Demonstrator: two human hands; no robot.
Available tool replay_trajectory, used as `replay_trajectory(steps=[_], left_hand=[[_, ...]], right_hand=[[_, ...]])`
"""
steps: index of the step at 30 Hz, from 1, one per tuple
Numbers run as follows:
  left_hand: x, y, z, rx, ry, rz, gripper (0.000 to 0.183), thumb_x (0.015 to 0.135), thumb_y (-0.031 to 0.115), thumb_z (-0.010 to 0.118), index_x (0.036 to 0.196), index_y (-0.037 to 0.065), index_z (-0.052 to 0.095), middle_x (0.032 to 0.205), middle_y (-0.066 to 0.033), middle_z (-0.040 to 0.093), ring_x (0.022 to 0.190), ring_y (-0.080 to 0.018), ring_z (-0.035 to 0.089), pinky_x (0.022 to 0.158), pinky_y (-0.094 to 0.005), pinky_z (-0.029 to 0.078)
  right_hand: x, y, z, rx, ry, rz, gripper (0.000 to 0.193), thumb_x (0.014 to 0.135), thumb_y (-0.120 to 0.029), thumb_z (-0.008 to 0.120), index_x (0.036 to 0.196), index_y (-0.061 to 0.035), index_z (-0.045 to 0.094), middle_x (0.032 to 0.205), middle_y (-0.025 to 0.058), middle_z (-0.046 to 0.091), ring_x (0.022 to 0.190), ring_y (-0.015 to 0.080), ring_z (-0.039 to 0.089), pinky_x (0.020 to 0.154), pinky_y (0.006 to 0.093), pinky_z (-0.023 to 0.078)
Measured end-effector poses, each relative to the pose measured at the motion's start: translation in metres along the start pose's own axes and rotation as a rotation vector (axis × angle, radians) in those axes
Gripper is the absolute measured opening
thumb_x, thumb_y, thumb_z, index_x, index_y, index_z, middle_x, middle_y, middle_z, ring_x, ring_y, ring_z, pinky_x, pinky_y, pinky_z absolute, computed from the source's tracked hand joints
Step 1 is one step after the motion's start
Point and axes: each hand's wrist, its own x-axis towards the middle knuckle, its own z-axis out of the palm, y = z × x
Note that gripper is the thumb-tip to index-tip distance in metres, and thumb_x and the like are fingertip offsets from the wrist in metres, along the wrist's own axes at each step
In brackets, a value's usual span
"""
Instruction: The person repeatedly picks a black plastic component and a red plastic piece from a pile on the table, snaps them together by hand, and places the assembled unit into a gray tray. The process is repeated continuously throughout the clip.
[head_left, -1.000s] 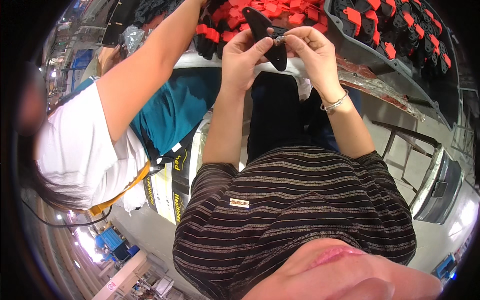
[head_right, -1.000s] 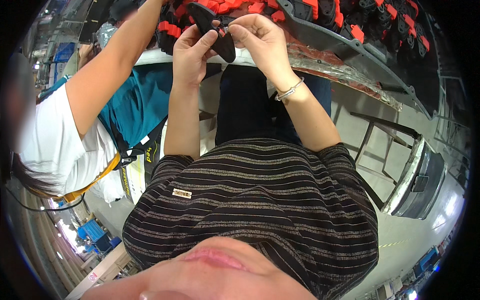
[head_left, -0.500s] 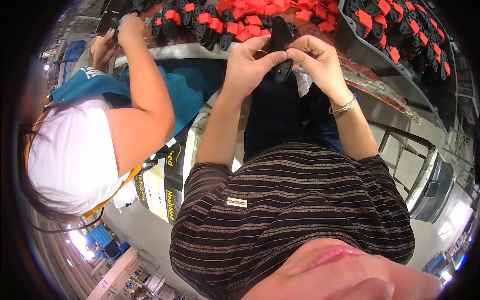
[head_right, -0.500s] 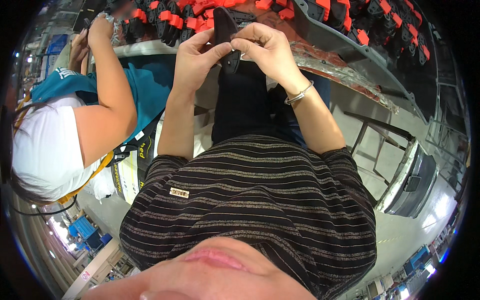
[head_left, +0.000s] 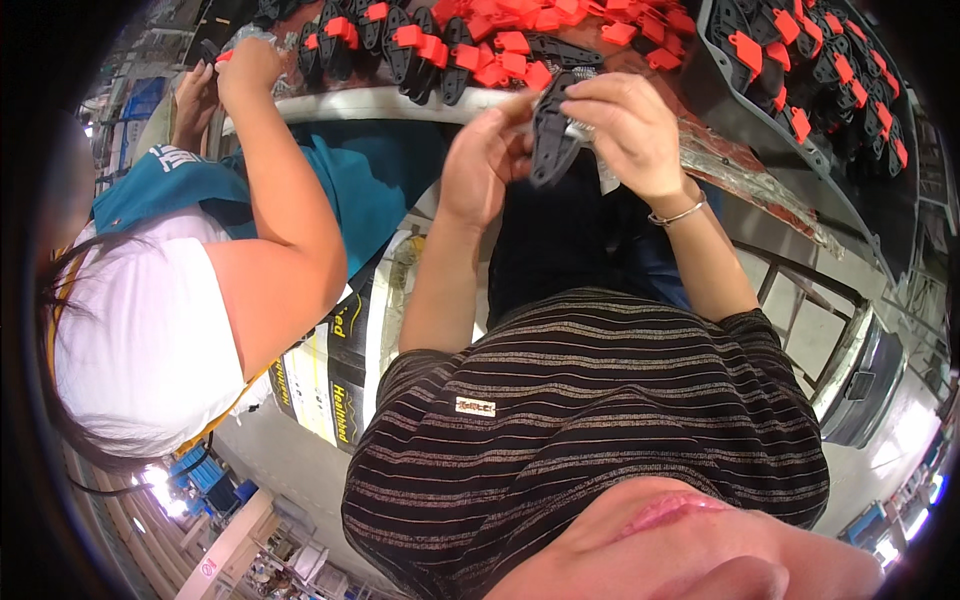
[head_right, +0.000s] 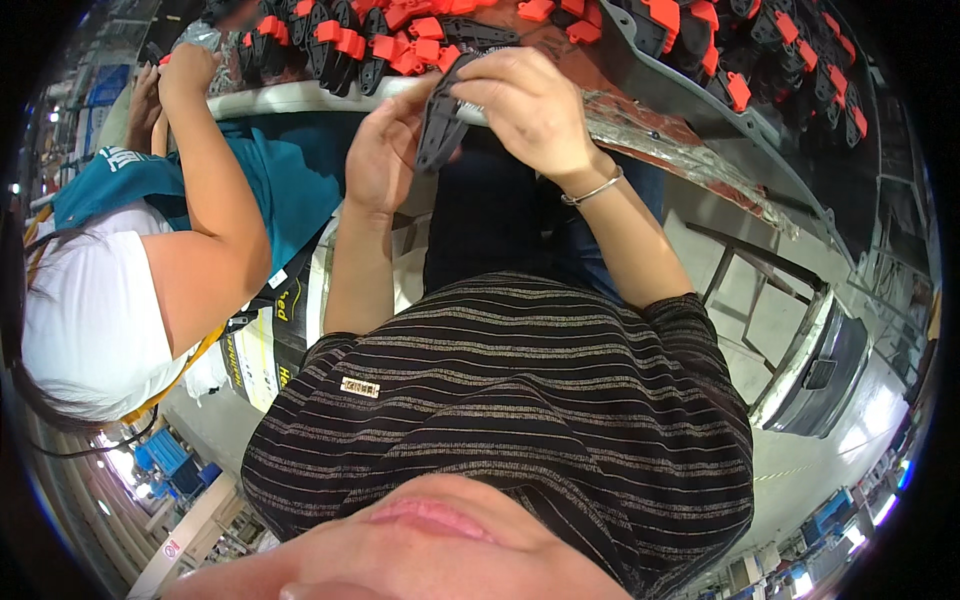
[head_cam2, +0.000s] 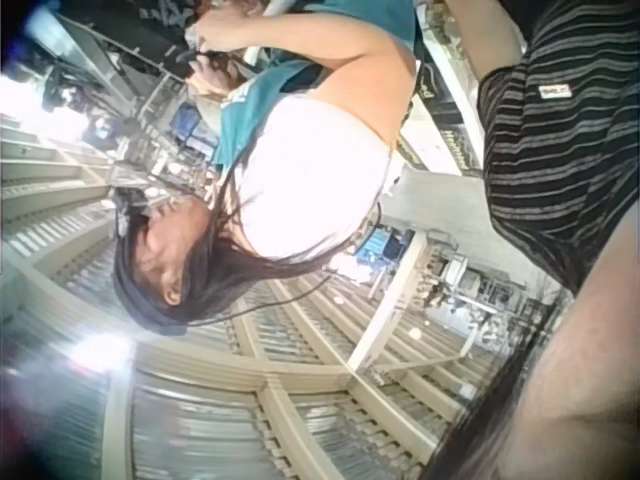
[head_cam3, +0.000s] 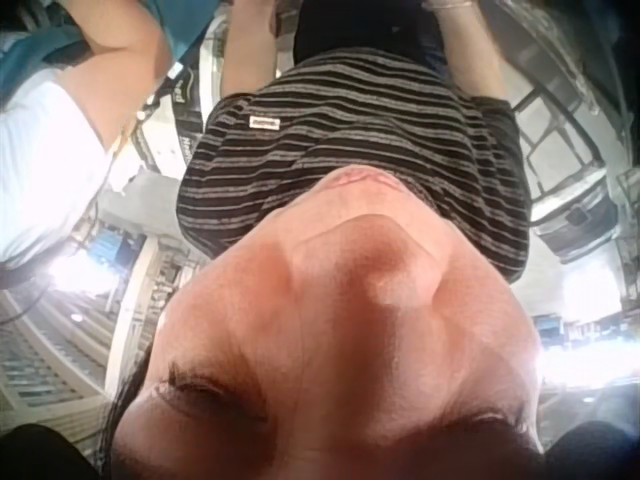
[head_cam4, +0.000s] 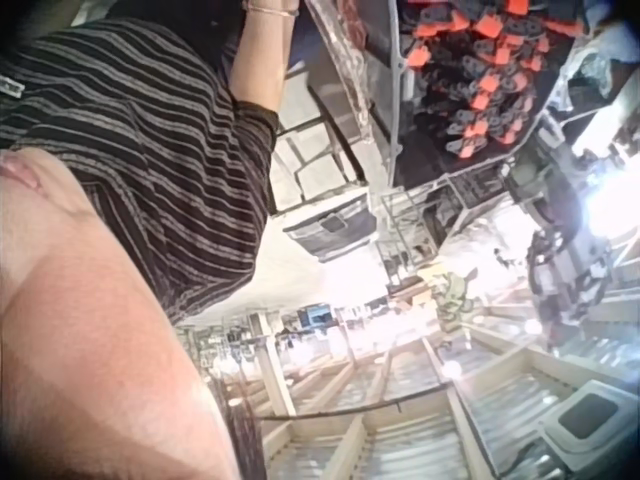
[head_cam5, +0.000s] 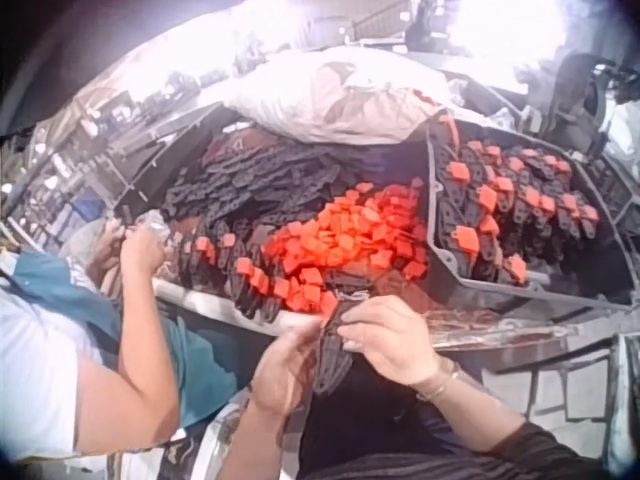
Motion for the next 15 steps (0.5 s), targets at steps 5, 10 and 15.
replay_trajectory(steps=[5,10,15], left_hand=[[0.001,-0.006,0.006,0.271,0.114,0.092,0.025,0.092,0.013,0.056,0.113,0.002,0.052,0.089,-0.0100,0.065,0.065,-0.0181,0.065,0.052,-0.0275,0.055],[0.011,-0.007,0.000,0.267,0.235,0.228,0.020,0.090,0.008,0.058,0.107,0.001,0.050,0.091,-0.0095,0.064,0.077,-0.0204,0.067,0.061,-0.0286,0.056],[0.021,-0.008,0.003,0.156,0.230,0.268,0.016,0.088,0.002,0.059,0.102,0.000,0.051,0.090,-0.0092,0.064,0.078,-0.0154,0.065,0.062,-0.0277,0.056]], right_hand=[[0.004,0.020,0.019,-0.068,-0.001,-0.008,0.034,0.073,-0.002,0.065,0.106,-0.0103,0.062,0.104,0.0062,0.063,0.092,0.0283,0.060,0.074,0.0350,0.052],[0.012,0.073,0.020,-0.621,-0.122,0.295,0.033,0.080,-0.009,0.062,0.113,-0.0076,0.059,0.105,0.0084,0.062,0.101,0.0272,0.057,0.082,0.0368,0.049],[0.010,0.112,0.022,-0.659,-0.184,0.581,0.030,0.090,-0.023,0.051,0.112,-0.0033,0.055,0.092,0.0165,0.060,0.085,0.0318,0.060,0.075,0.0376,0.049]])
